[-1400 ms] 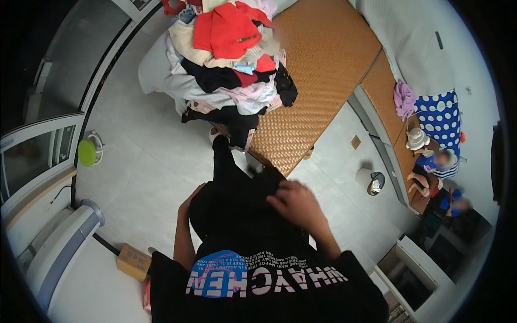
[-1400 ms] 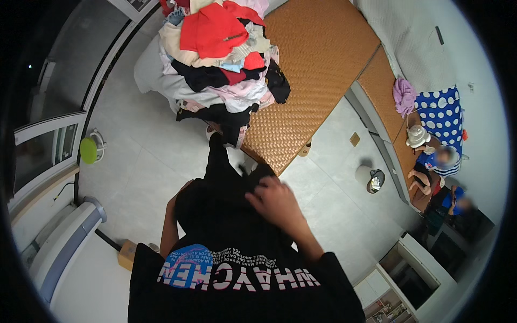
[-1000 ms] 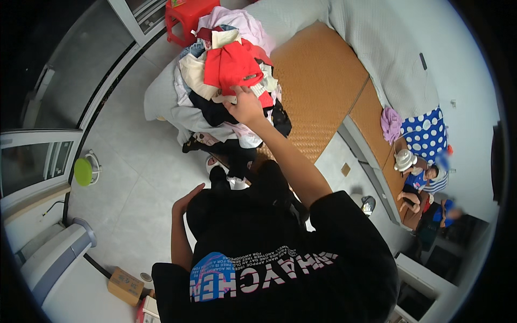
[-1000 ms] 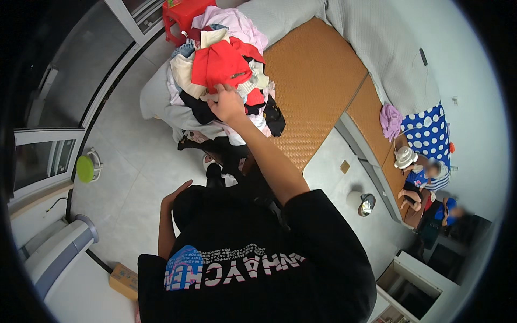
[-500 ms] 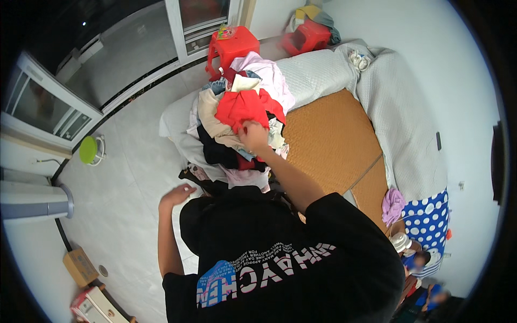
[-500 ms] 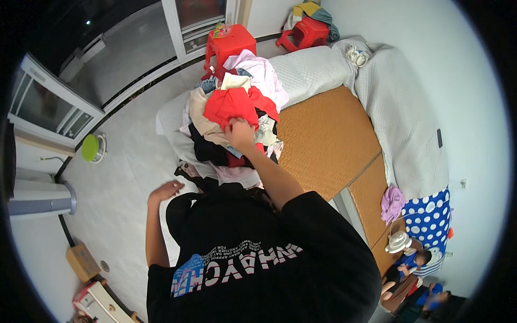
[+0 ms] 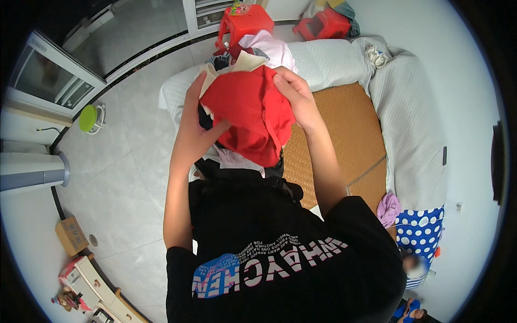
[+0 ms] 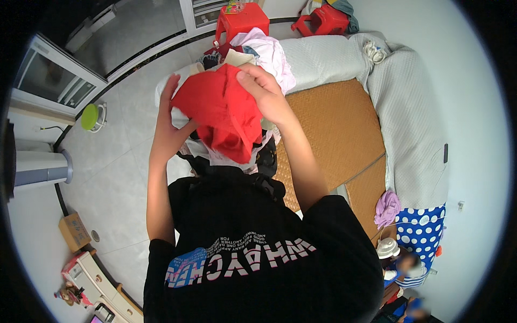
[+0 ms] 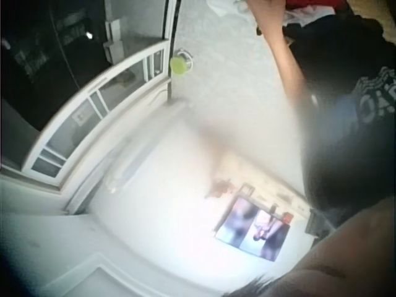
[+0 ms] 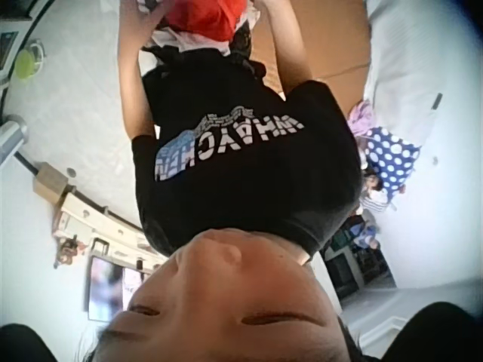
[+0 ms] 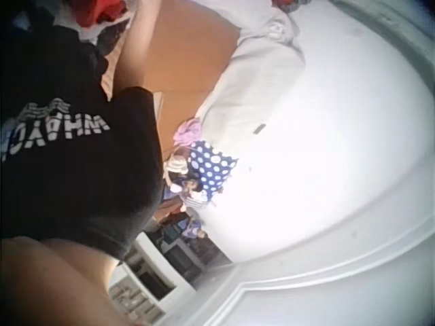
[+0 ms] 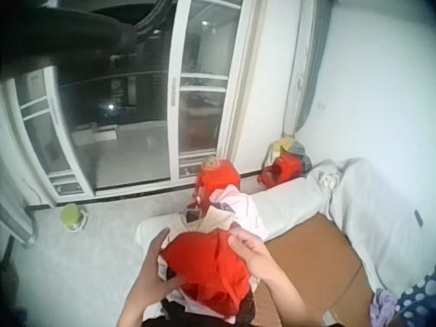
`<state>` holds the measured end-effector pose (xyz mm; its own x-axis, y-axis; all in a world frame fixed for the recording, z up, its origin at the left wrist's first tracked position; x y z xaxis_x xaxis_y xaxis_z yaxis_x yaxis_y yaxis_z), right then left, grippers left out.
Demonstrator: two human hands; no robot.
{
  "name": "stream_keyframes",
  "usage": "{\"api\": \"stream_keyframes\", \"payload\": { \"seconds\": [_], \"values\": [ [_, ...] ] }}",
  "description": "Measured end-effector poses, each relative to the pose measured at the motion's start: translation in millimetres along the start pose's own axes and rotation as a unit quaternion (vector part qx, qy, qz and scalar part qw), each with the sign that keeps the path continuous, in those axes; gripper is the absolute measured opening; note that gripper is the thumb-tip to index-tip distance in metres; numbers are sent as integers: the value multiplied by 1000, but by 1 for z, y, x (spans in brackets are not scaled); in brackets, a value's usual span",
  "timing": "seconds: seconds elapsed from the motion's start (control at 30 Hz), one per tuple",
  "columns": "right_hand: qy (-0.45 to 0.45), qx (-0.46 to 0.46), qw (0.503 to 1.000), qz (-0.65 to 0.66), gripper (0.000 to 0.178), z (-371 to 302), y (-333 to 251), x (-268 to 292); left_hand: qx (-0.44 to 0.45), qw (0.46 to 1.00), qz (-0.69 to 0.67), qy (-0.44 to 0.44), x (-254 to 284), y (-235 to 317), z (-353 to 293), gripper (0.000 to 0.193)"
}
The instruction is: The person folds several pieces of clothing from a pile on a bed, including a red shirt, a beige long-sleeved top, a striped shirt, and a light blue patterned shirt. Each item is unfolded, smoothed, folded neatly, and placed on the bed.
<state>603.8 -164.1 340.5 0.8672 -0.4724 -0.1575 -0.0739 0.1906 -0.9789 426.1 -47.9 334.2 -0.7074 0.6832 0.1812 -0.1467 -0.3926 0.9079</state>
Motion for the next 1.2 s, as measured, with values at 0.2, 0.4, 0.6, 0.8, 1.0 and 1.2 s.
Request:
{"api": "stream_keyframes", "payload": {
  "seconds": [0.2, 0.4, 0.6, 0.8, 1.0, 1.2],
  "values": [
    [-26, -61, 998, -3, 20, -17, 8, -8, -99, 988, 22, -120, -3, 21, 9, 57],
    [181, -160, 967, 77, 19, -17, 36, 34, -87, 996, -15, 1, 23, 18, 23, 41],
    [305, -98, 945, 63, 15, -29, 16, 80, -97, 980, 41, 167, 53, 24, 77, 19],
    [395, 177, 888, -158, 16, -17, -41, 98, -96, 989, -74, 80, 51, 70, 148, 14],
    [270, 281, 861, -325, 25, -13, -85, 21, -121, 990, -64, -46, 24, 130, 191, 14],
    [206, 360, 838, -355, 42, 1, -102, -32, -148, 981, 64, -109, 19, 153, 193, 16]
  ]
}}
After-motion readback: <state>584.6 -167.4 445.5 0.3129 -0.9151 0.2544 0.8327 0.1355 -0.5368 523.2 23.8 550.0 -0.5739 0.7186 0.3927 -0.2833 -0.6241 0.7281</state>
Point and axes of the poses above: each hand's wrist, its own z-axis towards the middle knuckle, its own x-axis out of the back of the hand, y = z × x, the point moved 3 cm from there along z, towards the middle knuckle
